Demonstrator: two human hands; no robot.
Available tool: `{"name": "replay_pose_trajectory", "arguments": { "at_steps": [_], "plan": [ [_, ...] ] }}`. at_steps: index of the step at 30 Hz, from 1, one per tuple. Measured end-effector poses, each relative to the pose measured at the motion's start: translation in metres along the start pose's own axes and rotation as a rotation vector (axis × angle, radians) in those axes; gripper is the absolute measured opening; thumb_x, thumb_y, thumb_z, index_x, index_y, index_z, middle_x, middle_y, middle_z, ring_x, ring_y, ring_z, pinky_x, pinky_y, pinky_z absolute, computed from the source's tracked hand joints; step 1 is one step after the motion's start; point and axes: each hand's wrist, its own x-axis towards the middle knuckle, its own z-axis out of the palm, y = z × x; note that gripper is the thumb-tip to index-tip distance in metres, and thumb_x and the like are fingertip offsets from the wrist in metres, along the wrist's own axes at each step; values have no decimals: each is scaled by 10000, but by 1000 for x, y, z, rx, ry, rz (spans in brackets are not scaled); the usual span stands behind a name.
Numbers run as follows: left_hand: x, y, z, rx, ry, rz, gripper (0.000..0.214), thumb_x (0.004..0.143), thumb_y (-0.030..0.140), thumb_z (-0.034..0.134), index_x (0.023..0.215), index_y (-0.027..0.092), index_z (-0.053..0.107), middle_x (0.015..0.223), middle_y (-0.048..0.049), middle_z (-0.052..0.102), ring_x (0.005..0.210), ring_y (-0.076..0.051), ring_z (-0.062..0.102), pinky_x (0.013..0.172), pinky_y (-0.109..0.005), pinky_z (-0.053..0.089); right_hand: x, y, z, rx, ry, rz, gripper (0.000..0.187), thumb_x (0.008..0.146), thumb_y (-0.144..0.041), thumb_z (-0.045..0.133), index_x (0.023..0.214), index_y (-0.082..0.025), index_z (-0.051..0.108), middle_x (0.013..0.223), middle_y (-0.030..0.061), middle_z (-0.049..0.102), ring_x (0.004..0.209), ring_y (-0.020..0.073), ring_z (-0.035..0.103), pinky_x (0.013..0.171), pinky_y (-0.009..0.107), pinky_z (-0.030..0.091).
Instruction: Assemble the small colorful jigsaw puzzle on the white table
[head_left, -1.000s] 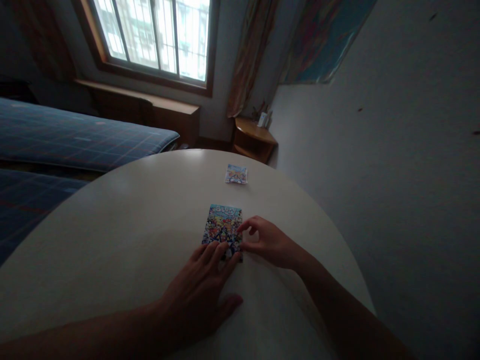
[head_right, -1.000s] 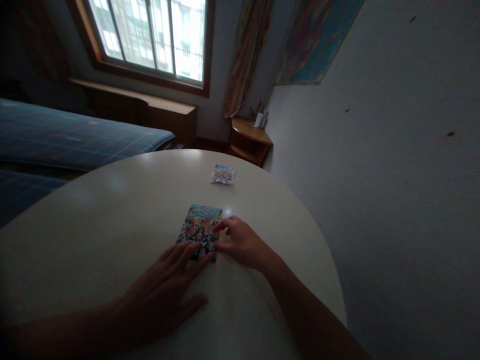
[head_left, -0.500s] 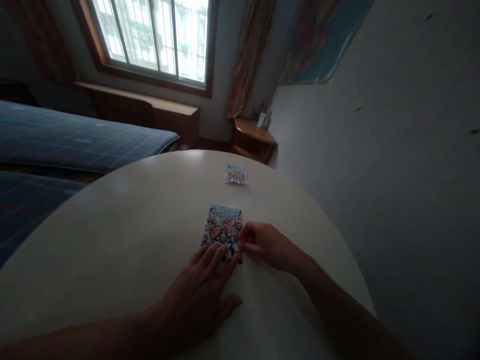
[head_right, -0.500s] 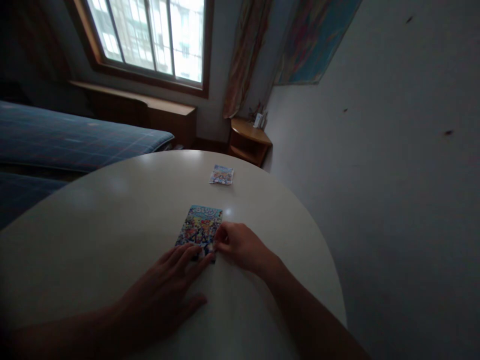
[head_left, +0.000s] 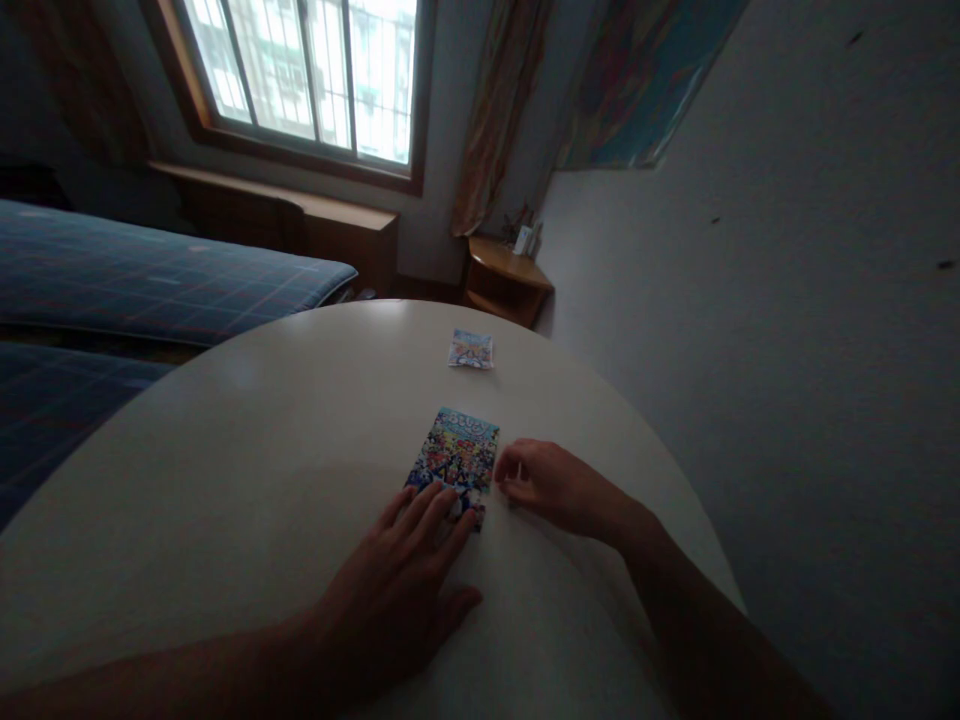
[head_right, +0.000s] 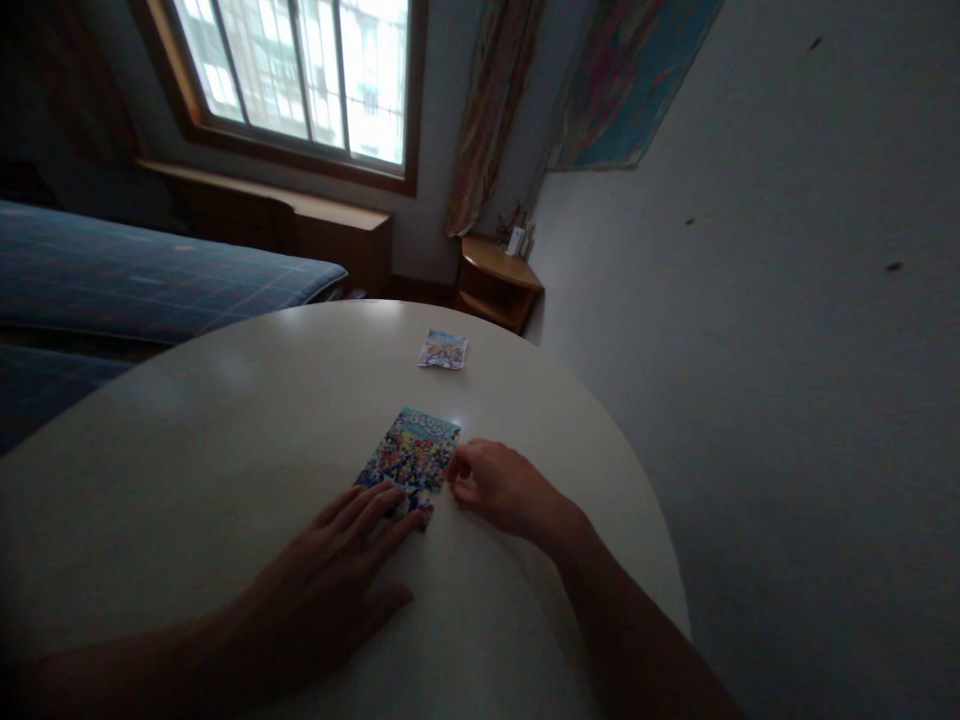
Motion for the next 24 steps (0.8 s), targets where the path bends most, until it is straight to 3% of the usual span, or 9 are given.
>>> {"name": "replay_pose_trajectory", "arguments": {
  "at_steps": [3,7,11,17,24],
  "plan": [
    [3,-3,-7,-46,-23,7,546,903,443,581,1383,194,503,1433,-163,484,1335,-356,436,1116,-587,354,4,-2,1,-18,83,-223,126,850,-164,659,959,-209,706,1046,66,684,972,189,613,863,331,486],
    [8,-12,-17,-123,-32,67,467,875,394,631,1295,203,555,1380,-138,521,1322,-340,449,1126,-556,351,13,4,9,42,46,-440,222,889,-207,655,1101,-251,705,1190,63,682,1098,176,621,960,344,488],
    [11,-25,-23,-162,-34,142,442,851,373,663,1251,210,565,1334,-125,538,1285,-322,484,1111,-521,378,16,8,14,8,12,-480,219,919,-233,627,1117,-241,719,1216,57,697,1095,164,659,970,316,501],
    [12,-38,-31,-171,-96,184,504,815,315,695,1287,220,544,1365,-126,508,1261,-319,509,1080,-505,423,15,-2,14,-216,-22,-496,236,947,-228,575,1138,-215,713,1199,67,714,1083,200,679,946,344,529],
    [14,-48,-40,-269,-154,190,483,785,300,731,1245,287,584,1456,-86,435,1378,-344,394,1105,-525,399,17,-6,10,-292,-22,-586,168,937,-227,591,1035,-222,728,1106,60,743,982,195,700,865,336,538]
  ]
}}
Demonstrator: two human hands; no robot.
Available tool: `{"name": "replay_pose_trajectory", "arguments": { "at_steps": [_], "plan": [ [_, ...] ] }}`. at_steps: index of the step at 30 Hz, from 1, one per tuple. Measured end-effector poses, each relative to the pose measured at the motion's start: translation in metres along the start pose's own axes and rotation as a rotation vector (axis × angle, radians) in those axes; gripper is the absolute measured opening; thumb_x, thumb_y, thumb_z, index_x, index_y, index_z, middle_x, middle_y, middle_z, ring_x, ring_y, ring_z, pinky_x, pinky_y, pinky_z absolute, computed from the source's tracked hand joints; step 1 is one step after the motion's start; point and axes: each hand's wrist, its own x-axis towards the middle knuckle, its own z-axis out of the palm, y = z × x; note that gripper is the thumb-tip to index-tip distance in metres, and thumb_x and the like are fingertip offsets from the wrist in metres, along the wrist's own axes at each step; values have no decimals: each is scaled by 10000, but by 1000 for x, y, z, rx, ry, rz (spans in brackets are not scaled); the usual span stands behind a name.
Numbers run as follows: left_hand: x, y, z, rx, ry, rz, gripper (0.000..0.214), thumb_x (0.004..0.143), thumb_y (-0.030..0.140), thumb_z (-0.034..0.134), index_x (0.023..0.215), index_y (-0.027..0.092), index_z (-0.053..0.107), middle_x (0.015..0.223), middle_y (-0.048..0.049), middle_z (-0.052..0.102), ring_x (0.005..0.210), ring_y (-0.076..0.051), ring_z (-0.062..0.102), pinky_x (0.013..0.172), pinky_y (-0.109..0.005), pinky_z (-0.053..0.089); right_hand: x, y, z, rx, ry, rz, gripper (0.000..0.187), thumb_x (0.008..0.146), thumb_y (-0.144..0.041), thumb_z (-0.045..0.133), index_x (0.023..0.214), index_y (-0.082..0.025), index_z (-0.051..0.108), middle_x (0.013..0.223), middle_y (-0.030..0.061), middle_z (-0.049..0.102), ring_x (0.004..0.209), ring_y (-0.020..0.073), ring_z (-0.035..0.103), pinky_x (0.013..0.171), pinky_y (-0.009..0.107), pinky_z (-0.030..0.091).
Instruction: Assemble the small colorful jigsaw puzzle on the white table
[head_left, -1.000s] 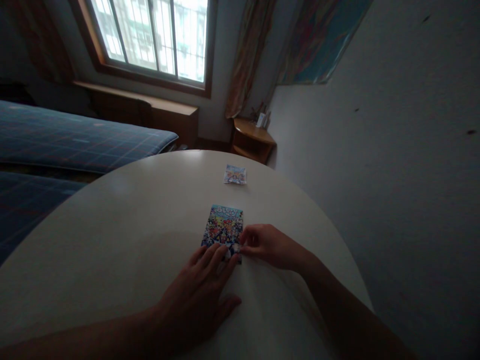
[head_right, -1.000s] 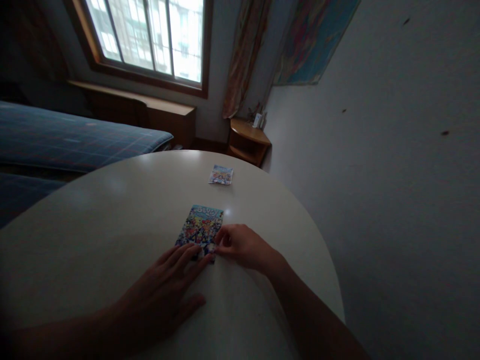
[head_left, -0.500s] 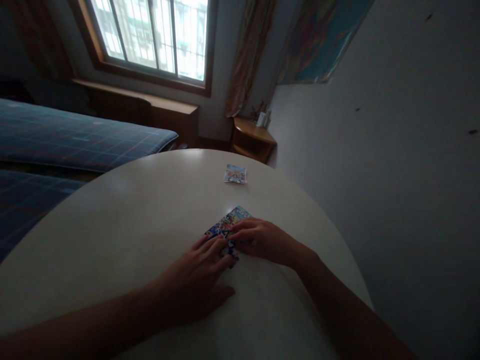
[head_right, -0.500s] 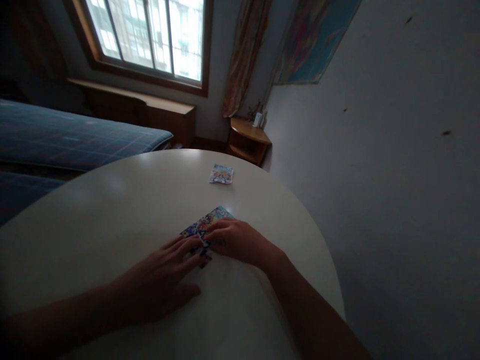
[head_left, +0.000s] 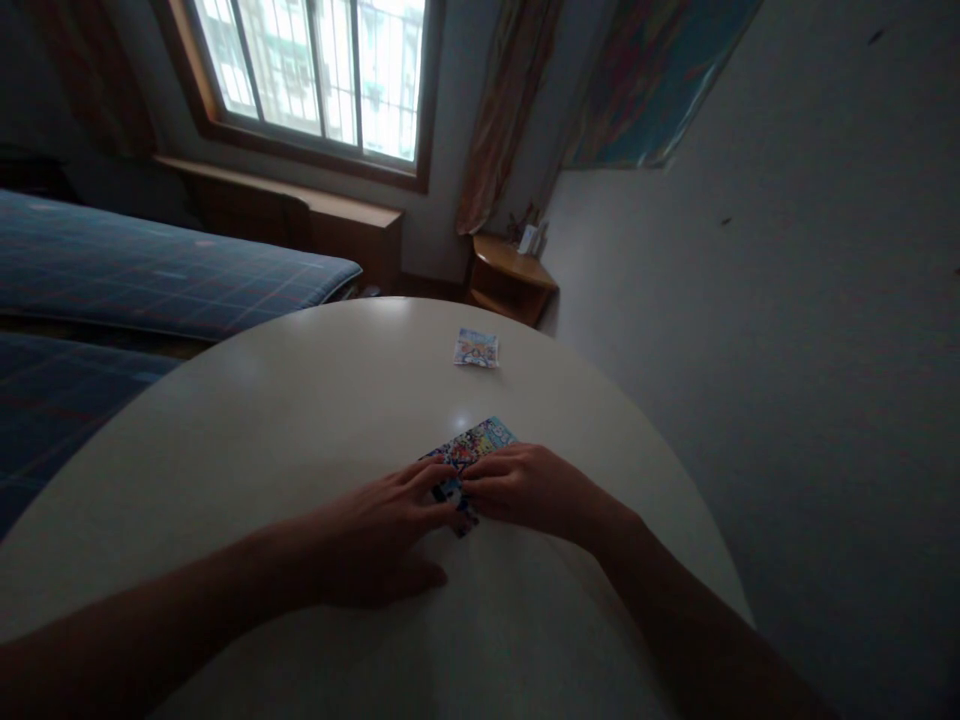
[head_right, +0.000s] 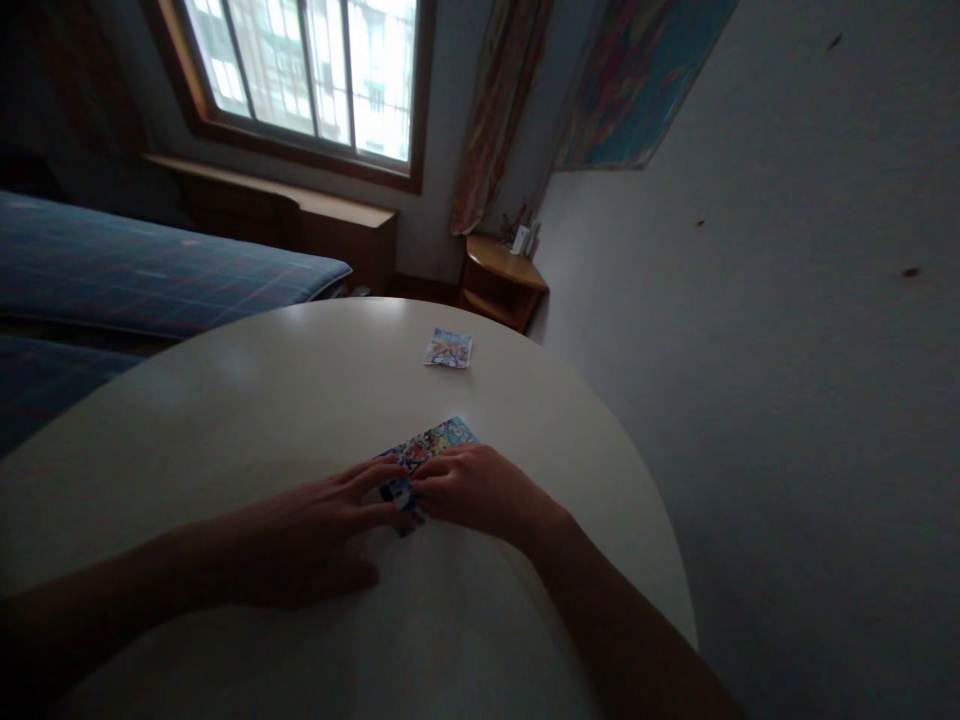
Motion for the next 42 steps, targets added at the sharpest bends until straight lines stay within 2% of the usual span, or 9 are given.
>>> {"name": "replay_pose_trajectory", "arguments": {
  "at_steps": [9,16,24,32,37,39,42],
  "plan": [
    [0,-12,-10,-24,-19,61,461,802,264,718,1249,279,604,1436,-77,491,1340,-305,465,1121,-475,396,10,-8,-2,-171,-8,-30,144,925,-253,589,919,-196,721,870,52,754,696,163,669,667,290,484],
    [2,-15,-13,8,-23,93,469,810,285,713,1266,279,601,1453,-75,493,1397,-299,396,1159,-485,341,13,-11,0,-244,10,-34,151,905,-246,590,825,-188,705,840,44,742,667,161,649,632,288,462],
    [0,-16,-15,-5,-19,113,458,819,242,685,1266,298,605,1468,-53,496,1396,-286,406,1151,-481,354,8,-8,4,-182,38,-34,174,917,-228,550,890,-201,720,897,58,739,757,170,668,672,287,491],
    [0,-15,-20,0,-42,115,428,816,231,676,1238,287,626,1465,-58,496,1405,-269,393,1166,-464,339,10,-8,10,-147,49,38,210,966,-236,494,941,-165,689,928,88,721,828,192,678,722,302,516],
    [-1,-16,-21,-16,-62,90,440,810,236,689,1237,315,626,1516,-39,433,1417,-293,371,1157,-491,345,11,-4,13,-59,141,65,193,972,-219,478,968,-158,661,900,80,715,817,182,669,746,303,518],
    [-2,-16,-21,-29,-66,70,434,809,244,694,1231,325,630,1520,-34,421,1399,-302,396,1145,-489,364,6,3,10,-15,190,121,183,968,-220,491,982,-155,662,917,84,717,821,178,665,750,299,516],
    [-4,-17,-20,-40,-54,49,431,815,274,699,1233,349,629,1492,-39,440,1346,-308,464,1119,-484,400,-6,18,0,-74,223,301,181,956,-202,504,986,-154,675,949,98,722,873,195,666,789,317,510]
  ]
}}
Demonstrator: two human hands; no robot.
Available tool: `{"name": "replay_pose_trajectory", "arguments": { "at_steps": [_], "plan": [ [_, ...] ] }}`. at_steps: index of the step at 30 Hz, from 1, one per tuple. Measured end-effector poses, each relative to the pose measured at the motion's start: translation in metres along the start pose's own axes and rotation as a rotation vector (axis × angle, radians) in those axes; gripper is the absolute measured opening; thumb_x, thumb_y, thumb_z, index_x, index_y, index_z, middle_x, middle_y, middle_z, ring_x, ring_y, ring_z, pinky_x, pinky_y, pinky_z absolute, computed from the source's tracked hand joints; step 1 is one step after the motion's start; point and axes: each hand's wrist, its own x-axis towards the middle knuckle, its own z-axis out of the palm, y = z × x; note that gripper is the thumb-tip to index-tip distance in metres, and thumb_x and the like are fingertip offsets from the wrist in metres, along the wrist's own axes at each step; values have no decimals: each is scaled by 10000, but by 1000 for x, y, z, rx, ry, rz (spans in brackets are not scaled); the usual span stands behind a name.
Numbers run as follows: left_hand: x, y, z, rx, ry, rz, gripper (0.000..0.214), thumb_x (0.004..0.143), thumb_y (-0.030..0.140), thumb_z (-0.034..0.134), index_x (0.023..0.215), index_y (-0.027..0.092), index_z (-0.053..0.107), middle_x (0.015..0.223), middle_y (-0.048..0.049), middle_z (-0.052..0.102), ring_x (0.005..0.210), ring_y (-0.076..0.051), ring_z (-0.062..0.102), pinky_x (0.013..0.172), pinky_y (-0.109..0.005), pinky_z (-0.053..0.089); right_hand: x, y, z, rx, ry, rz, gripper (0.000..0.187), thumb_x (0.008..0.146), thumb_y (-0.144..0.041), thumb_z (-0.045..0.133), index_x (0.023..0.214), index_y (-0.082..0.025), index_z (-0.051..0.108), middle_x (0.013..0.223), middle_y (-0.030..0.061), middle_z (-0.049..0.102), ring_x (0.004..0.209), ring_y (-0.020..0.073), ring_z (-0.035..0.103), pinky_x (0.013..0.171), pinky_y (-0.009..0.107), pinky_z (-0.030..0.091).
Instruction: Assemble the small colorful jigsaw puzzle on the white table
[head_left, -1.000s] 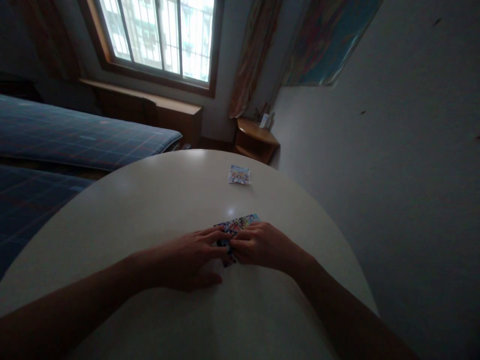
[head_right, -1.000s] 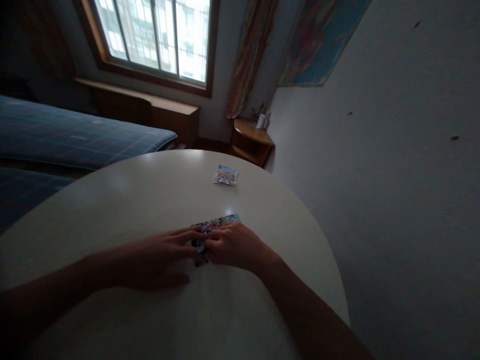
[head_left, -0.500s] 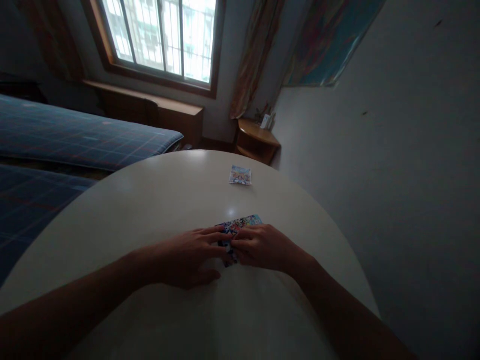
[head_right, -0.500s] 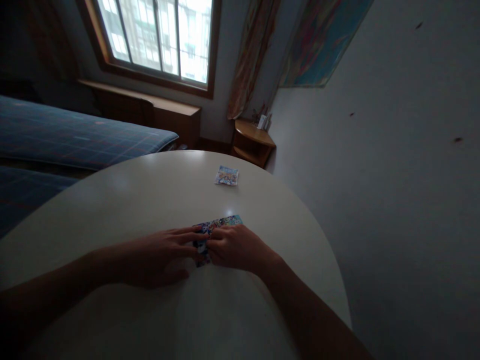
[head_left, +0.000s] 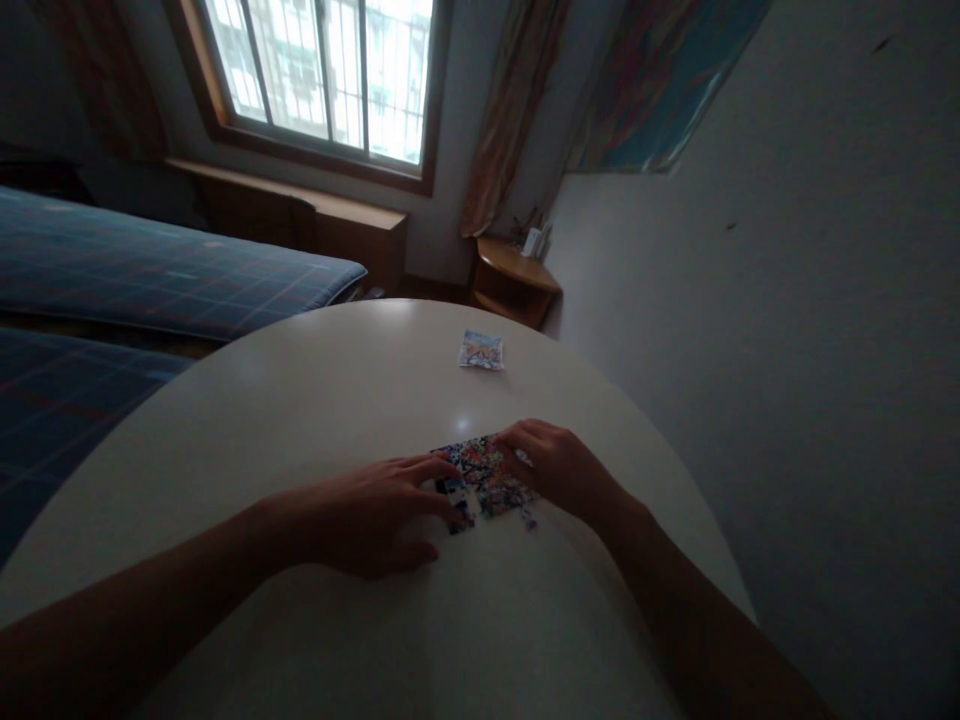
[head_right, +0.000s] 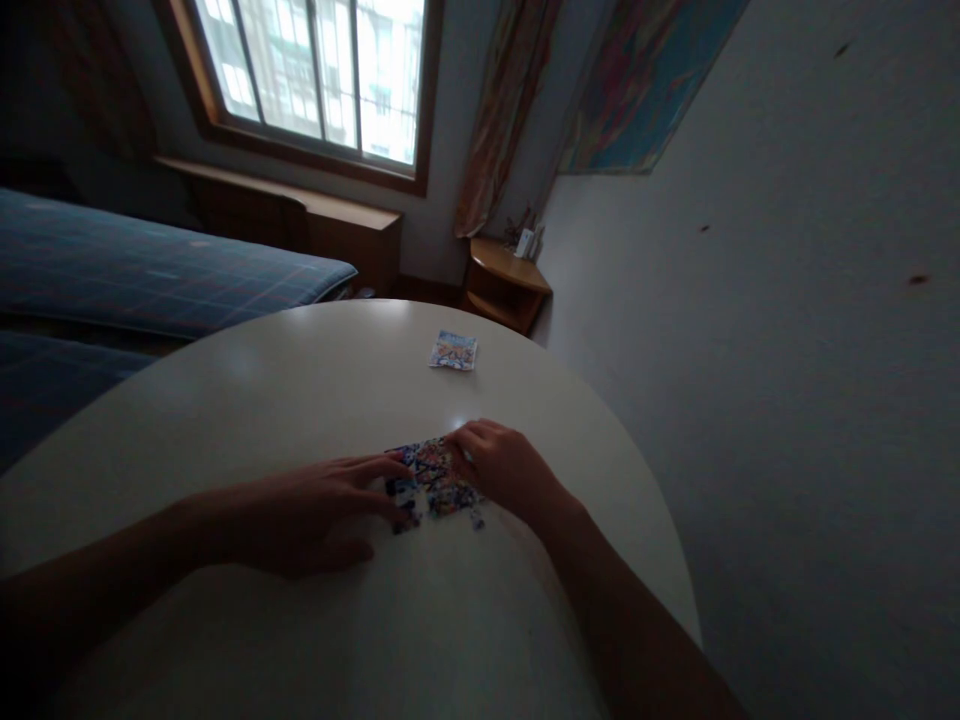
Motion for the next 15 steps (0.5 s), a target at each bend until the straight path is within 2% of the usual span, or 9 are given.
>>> {"name": "replay_pose_trajectory", "arguments": {
  "at_steps": [3,6,10,15],
  "plan": [
    [-1,-2,2,11,-2,4,436,825,295,693,1250,357,618,1478,-51,445,1356,-322,448,1113,-497,401,-4,22,-8,-155,-32,199,204,938,-182,501,964,-144,699,964,108,734,876,210,680,809,333,503],
    [-1,-4,2,6,-17,14,432,830,304,692,1254,346,616,1467,-66,447,1351,-337,448,1108,-509,401,-5,35,-9,-268,-109,348,217,935,-201,511,950,-146,720,945,100,744,831,201,693,749,302,494],
    [0,-2,0,3,-25,18,451,817,291,700,1258,339,615,1435,-79,455,1297,-324,498,1098,-497,414,-5,32,-8,-309,-226,342,232,929,-224,522,896,-181,747,888,58,754,780,183,696,685,267,468],
    [1,-1,-3,6,-48,6,444,821,290,685,1257,338,622,1395,-86,477,1277,-331,512,1087,-504,426,-9,23,-15,-277,-301,320,214,920,-235,554,920,-214,767,940,43,753,814,173,696,698,252,469]
  ]
}}
